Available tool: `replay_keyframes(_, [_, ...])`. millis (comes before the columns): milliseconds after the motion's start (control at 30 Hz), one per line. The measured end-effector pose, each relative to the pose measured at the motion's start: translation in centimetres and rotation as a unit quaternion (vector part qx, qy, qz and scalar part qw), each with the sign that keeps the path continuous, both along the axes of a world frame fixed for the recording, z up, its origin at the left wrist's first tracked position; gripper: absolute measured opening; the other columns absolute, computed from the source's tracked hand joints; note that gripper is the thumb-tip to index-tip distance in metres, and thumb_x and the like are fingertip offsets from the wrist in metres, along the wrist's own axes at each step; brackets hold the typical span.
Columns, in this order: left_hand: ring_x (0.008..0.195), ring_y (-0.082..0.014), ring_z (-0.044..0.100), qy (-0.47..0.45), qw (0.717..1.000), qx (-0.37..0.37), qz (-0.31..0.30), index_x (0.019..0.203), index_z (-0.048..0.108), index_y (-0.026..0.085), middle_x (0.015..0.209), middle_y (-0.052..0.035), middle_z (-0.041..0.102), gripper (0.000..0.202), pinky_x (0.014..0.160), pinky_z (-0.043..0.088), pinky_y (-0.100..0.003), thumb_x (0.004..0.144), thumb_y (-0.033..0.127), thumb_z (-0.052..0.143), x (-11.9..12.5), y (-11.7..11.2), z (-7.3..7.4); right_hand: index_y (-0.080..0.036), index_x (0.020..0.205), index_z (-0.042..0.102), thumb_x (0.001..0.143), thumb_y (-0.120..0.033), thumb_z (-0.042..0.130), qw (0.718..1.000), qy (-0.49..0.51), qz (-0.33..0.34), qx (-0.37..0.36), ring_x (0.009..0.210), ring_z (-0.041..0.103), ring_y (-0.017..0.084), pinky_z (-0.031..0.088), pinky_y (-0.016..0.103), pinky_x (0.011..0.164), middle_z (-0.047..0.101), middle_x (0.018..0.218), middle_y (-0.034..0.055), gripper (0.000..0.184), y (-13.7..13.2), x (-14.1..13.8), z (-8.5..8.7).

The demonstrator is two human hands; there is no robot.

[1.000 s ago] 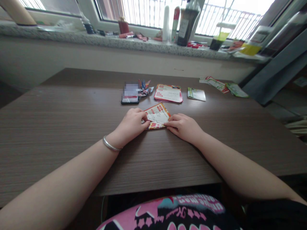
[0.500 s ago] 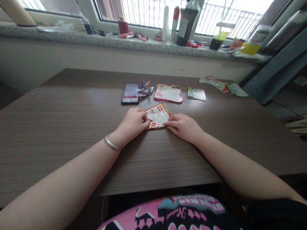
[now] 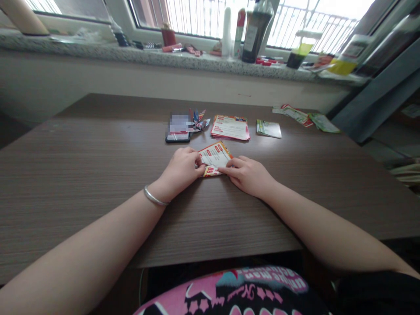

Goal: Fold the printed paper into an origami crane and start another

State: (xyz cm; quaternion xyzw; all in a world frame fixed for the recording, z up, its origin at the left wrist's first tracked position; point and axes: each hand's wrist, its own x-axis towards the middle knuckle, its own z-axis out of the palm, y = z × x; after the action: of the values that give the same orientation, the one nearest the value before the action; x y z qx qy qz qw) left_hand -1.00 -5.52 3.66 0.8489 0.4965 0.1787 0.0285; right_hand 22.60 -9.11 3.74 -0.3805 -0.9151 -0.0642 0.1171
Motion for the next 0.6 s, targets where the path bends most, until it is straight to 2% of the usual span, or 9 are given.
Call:
replay_keyframes(167, [0.088, -0.0229, 0.058, -0.011, 1.0, 0.0, 0.025, 0.083, 0.065, 0.014, 0.089, -0.009, 0.063, 0.016, 0.085, 0.048, -0.037, 0.08, 0.029, 0.06, 0.1, -0.3, 0.3, -0.031, 0.125, 0.065, 0.094, -0.023, 0.048, 1.0, 0.002, -0.001, -0.007, 0.09, 0.051, 0.021, 0.043, 0.033, 0.081, 0.064, 0.106, 0.0074, 0.036, 0.0, -0.2, -0.1])
replay_keyframes(233, [0.088, -0.0217, 0.058, -0.022, 1.0, 0.009, 0.013, 0.087, 0.066, 0.014, 0.093, -0.009, 0.062, 0.016, 0.083, 0.049, -0.035, 0.082, 0.027, 0.058, 0.2, -0.5, 0.5, -0.031, 0.125, 0.065, 0.095, -0.023, 0.047, 1.0, 0.003, 0.0, -0.006, 0.09, 0.051, 0.021, 0.043, 0.033, 0.081, 0.064, 0.106, 0.0078, 0.036, 0.1, -0.2, 0.0])
replay_keyframes(300, [0.087, -0.0203, 0.058, -0.015, 1.0, 0.012, -0.013, 0.083, 0.068, 0.015, 0.094, -0.0091, 0.061, 0.019, 0.083, 0.049, -0.033, 0.087, 0.027, 0.053, 0.2, -0.8, 0.8, -0.031, 0.124, 0.066, 0.096, -0.023, 0.046, 1.0, 0.004, -0.001, -0.005, 0.089, 0.05, 0.021, 0.043, 0.033, 0.08, 0.064, 0.106, 0.0078, 0.035, 0.1, -0.2, 0.1])
replay_keyframes(400, [0.086, -0.0198, 0.06, 0.04, 0.998, 0.01, -0.052, 0.079, 0.071, 0.015, 0.092, -0.0092, 0.063, 0.029, 0.084, 0.05, -0.033, 0.092, 0.025, 0.046, 0.3, -1.4, 1.4, -0.031, 0.124, 0.065, 0.096, -0.025, 0.045, 1.0, 0.003, -0.001, -0.004, 0.089, 0.05, 0.021, 0.043, 0.034, 0.081, 0.063, 0.107, 0.0077, 0.035, 0.1, -0.1, 0.2])
replay_keyframes(533, [0.089, -0.0213, 0.062, 0.117, 0.988, 0.015, -0.101, 0.089, 0.072, 0.015, 0.094, -0.0095, 0.066, 0.033, 0.087, 0.051, -0.035, 0.096, 0.027, 0.042, 0.5, -2.4, 2.3, -0.032, 0.126, 0.064, 0.097, -0.027, 0.044, 1.0, -0.007, -0.008, -0.002, 0.089, 0.051, 0.021, 0.043, 0.033, 0.078, 0.063, 0.105, 0.0079, 0.036, 0.2, -0.1, 0.3])
replay_keyframes(600, [0.093, -0.0224, 0.062, 0.139, 0.985, 0.025, -0.099, 0.096, 0.071, 0.014, 0.1, -0.0107, 0.066, 0.03, 0.088, 0.051, -0.035, 0.096, 0.026, 0.043, 0.6, -2.8, 2.6, -0.031, 0.124, 0.065, 0.097, -0.027, 0.044, 1.0, -0.013, -0.012, 0.0, 0.087, 0.052, 0.02, 0.042, 0.032, 0.075, 0.064, 0.103, 0.0076, 0.035, 0.3, -0.1, 0.4])
